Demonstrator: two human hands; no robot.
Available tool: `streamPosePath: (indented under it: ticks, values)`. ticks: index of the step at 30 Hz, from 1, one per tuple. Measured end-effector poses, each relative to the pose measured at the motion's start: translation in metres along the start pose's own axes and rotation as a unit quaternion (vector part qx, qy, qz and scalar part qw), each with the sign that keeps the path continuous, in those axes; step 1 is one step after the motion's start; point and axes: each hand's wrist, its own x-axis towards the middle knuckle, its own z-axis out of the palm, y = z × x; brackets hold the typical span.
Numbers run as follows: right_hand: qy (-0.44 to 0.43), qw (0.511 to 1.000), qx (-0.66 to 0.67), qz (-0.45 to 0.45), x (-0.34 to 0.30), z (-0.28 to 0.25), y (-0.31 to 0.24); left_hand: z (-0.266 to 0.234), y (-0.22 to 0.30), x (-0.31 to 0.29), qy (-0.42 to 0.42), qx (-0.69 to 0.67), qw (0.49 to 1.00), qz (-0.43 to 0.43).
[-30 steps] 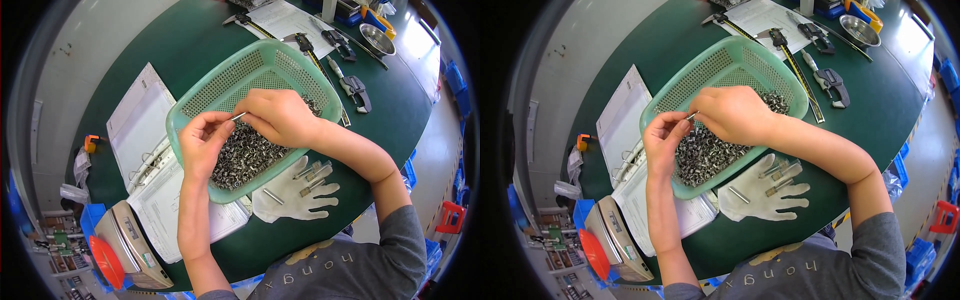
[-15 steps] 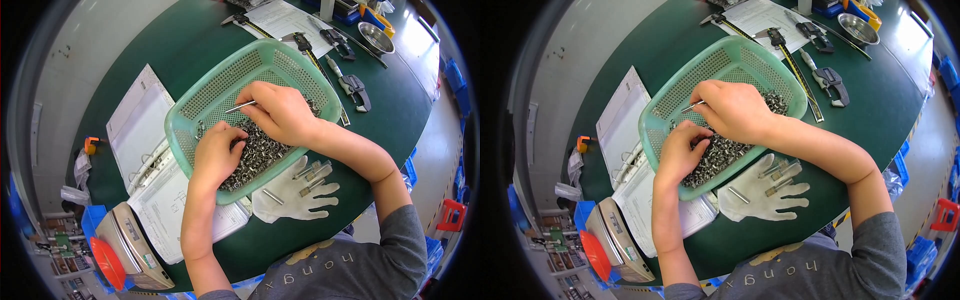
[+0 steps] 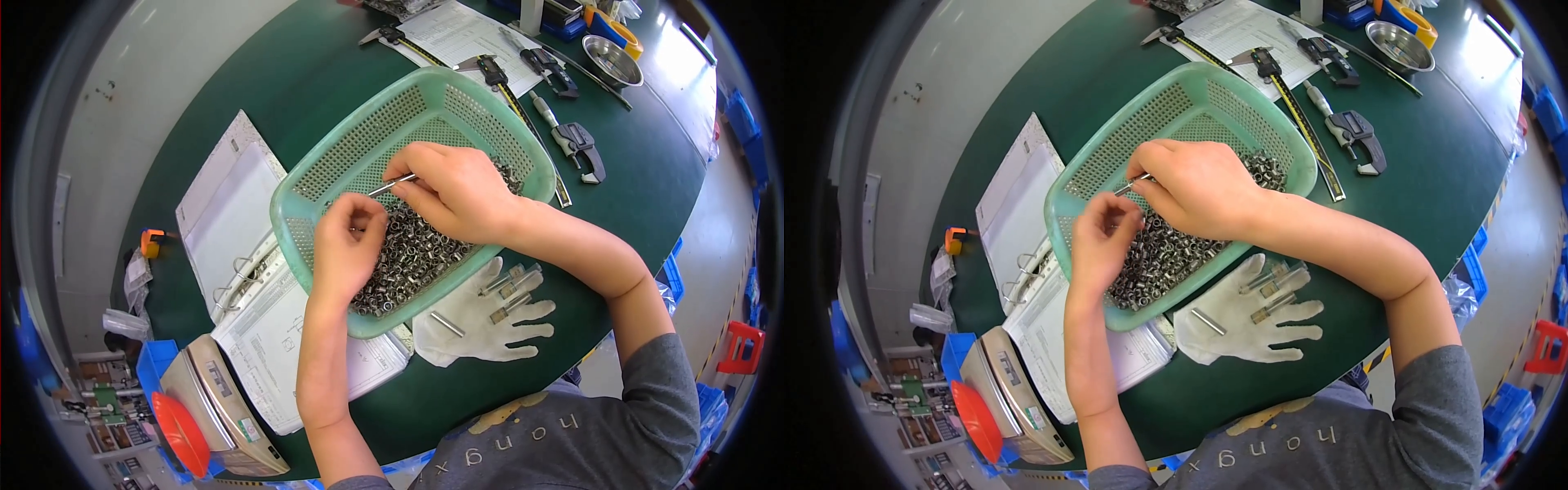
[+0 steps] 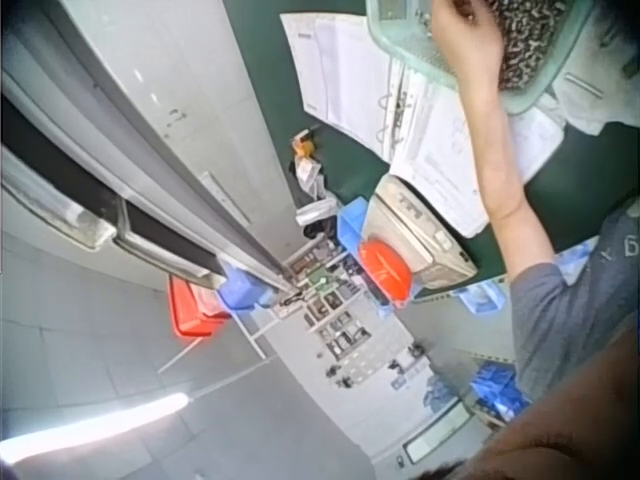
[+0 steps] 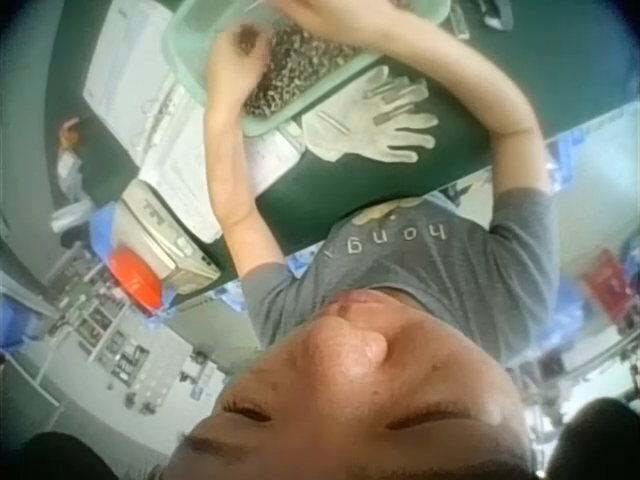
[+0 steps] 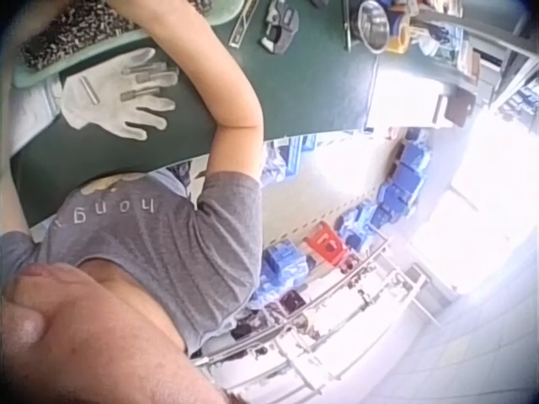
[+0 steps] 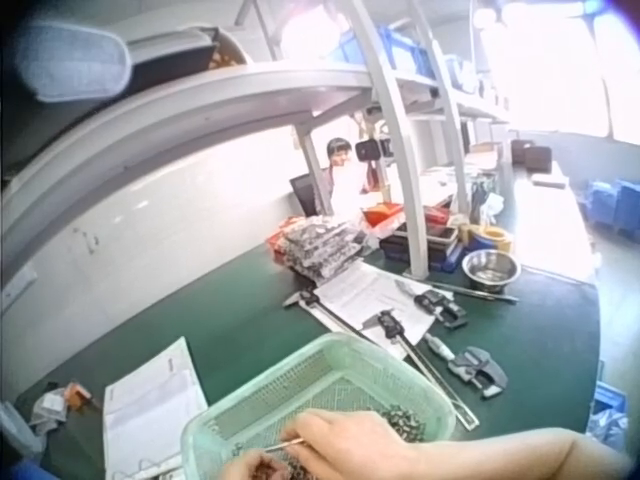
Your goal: The person is assembling small metal components by placing washers onto metal pins at a workbench.
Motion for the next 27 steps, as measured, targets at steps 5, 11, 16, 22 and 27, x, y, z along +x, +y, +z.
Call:
streamPosePath:
  ticks: [5, 11, 16, 22, 27]
  values:
    - [-0.015, 1.000, 0.013, 0.003, 0.000, -0.003, -0.002, -0.009, 0.003, 0.003, 0.007, -0.252, 0.966, -0.051]
    - [-0.015, 1.000, 0.017, -0.008, 0.002, -0.004, -0.004, -0.011, 0.006, 0.002, -0.021, -0.290, 0.956, -0.041]
    - [-0.031, 0.999, -0.005, -0.014, 0.001, -0.006, -0.004, -0.009, 0.005, 0.001, -0.020, -0.279, 0.960, -0.010]
    - [-0.021, 0.999, 0.002, -0.050, 0.002, -0.003, 0.001, -0.008, 0.001, -0.001, 0.033, -0.255, 0.966, 0.026]
    - [-0.012, 0.996, 0.031, -0.081, -0.001, 0.001, -0.001, -0.007, 0.005, -0.004, 0.016, -0.234, 0.970, 0.067]
